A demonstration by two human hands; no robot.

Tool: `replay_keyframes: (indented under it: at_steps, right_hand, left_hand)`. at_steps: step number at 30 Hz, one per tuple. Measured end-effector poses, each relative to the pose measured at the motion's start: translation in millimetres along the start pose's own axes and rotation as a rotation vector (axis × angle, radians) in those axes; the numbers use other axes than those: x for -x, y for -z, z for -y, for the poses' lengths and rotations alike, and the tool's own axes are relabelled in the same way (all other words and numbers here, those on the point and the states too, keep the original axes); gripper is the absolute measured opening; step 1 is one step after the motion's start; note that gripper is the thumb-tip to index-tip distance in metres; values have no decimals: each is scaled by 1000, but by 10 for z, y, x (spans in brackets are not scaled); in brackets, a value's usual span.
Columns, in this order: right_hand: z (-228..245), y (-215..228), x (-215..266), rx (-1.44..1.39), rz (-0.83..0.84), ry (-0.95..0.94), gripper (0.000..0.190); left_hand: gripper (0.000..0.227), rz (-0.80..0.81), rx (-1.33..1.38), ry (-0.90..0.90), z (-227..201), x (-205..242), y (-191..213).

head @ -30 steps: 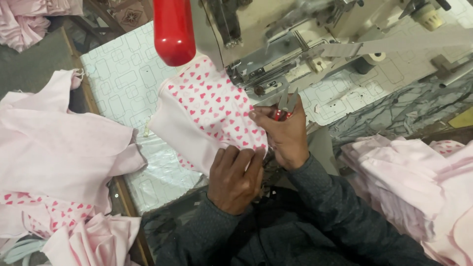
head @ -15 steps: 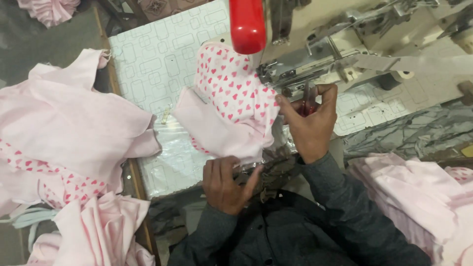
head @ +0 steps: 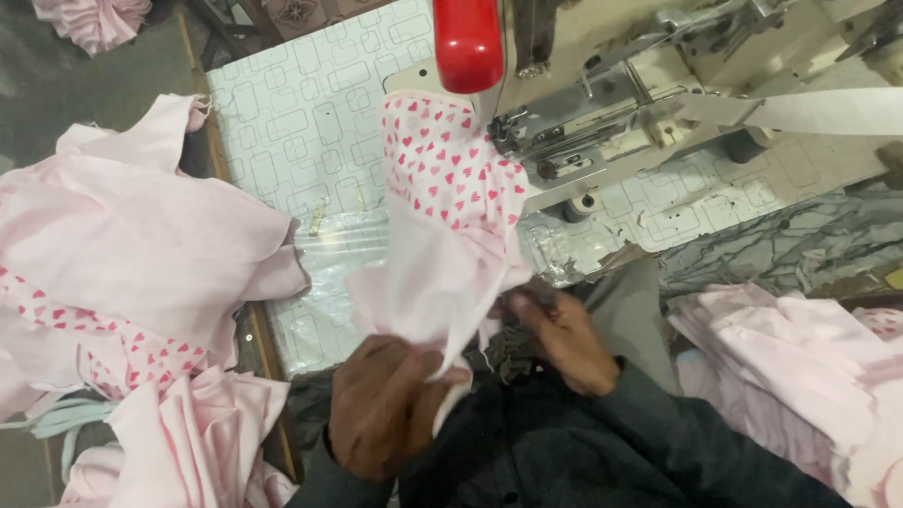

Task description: Trimming excess threads and fabric from pink baby garments using small snips at a sewing workstation.

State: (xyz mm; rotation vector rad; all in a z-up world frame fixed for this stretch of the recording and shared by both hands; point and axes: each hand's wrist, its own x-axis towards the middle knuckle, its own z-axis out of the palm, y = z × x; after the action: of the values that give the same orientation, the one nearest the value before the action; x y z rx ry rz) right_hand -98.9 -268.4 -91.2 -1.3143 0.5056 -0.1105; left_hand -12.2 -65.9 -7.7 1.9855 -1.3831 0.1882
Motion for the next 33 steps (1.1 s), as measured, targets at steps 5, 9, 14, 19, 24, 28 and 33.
replay_keyframes:
  at_steps: [5, 9, 14, 19, 24, 28, 33]
  right_hand:
    - [-180, -113, -122, -69, -11, -95, 26]
    - [-428, -51, -295, 139, -78, 89, 23]
    - [-281, -59, -451, 344, -153, 279, 29]
    - [404, -136, -407, 259, -15, 137, 33]
    - [200, -187, -426, -316, 30, -18, 11]
    - [189, -90, -338, -351, 42, -134, 21]
    - [185, 318, -317, -369, 22, -126, 12]
  left_hand:
    - [57, 54, 43, -40, -611, -276, 84]
    - [52, 542, -182, 69, -362, -63, -177]
    - [65, 662, -361, 174, -137, 192, -366]
    - [85, 740, -120, -38, -130, -115, -348]
    - [26, 278, -299, -296, 614, -1097, -145]
    - [50, 253, -477, -444, 1025, -1375, -280]
    - [45, 177, -515, -422, 932, -1313, -330]
